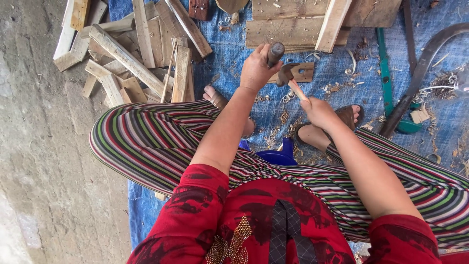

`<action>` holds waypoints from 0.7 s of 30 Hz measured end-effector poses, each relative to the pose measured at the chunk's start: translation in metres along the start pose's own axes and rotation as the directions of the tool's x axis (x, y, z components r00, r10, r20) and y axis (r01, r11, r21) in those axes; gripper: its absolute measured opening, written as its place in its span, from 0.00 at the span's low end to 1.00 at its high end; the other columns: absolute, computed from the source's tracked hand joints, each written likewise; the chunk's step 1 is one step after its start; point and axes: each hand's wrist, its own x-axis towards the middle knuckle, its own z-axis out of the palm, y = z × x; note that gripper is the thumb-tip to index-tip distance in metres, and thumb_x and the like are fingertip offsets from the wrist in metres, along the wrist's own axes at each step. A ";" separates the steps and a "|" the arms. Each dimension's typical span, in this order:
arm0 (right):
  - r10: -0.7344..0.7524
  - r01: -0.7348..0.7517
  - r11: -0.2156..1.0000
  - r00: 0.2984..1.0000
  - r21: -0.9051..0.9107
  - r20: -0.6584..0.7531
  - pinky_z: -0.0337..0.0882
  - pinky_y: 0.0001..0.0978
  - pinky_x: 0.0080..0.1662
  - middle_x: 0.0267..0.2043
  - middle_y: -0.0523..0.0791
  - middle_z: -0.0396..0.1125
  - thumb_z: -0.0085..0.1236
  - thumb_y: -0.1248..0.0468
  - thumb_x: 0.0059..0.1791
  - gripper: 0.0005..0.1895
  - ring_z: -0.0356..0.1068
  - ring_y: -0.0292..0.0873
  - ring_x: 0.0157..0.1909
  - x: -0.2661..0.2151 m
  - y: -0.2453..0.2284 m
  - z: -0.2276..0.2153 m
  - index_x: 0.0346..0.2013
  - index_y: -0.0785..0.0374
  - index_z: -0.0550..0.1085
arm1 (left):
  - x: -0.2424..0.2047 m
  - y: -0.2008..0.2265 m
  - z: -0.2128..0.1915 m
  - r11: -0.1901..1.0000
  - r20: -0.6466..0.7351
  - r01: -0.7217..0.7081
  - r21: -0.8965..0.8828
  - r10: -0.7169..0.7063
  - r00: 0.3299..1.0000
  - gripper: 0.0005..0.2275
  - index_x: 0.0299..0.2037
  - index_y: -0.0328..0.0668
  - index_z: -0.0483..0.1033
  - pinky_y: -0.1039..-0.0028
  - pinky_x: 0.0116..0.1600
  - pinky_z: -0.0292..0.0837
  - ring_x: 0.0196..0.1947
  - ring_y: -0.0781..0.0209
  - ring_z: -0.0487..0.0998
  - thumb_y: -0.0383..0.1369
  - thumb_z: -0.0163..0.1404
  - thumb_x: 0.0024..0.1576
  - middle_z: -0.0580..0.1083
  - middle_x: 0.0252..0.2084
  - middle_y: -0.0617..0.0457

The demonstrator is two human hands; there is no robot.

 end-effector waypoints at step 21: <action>-0.523 0.531 0.833 0.664 -0.155 -0.534 0.71 0.56 0.33 0.21 0.53 0.67 0.43 0.48 0.64 0.23 0.72 0.62 0.28 -0.107 -0.030 -0.033 0.44 0.67 0.73 | -0.013 -0.032 0.049 0.986 -0.007 -0.044 0.163 0.046 0.999 0.28 0.53 0.54 0.68 0.61 0.47 0.83 0.42 0.47 0.83 0.56 0.61 0.48 0.74 0.49 0.55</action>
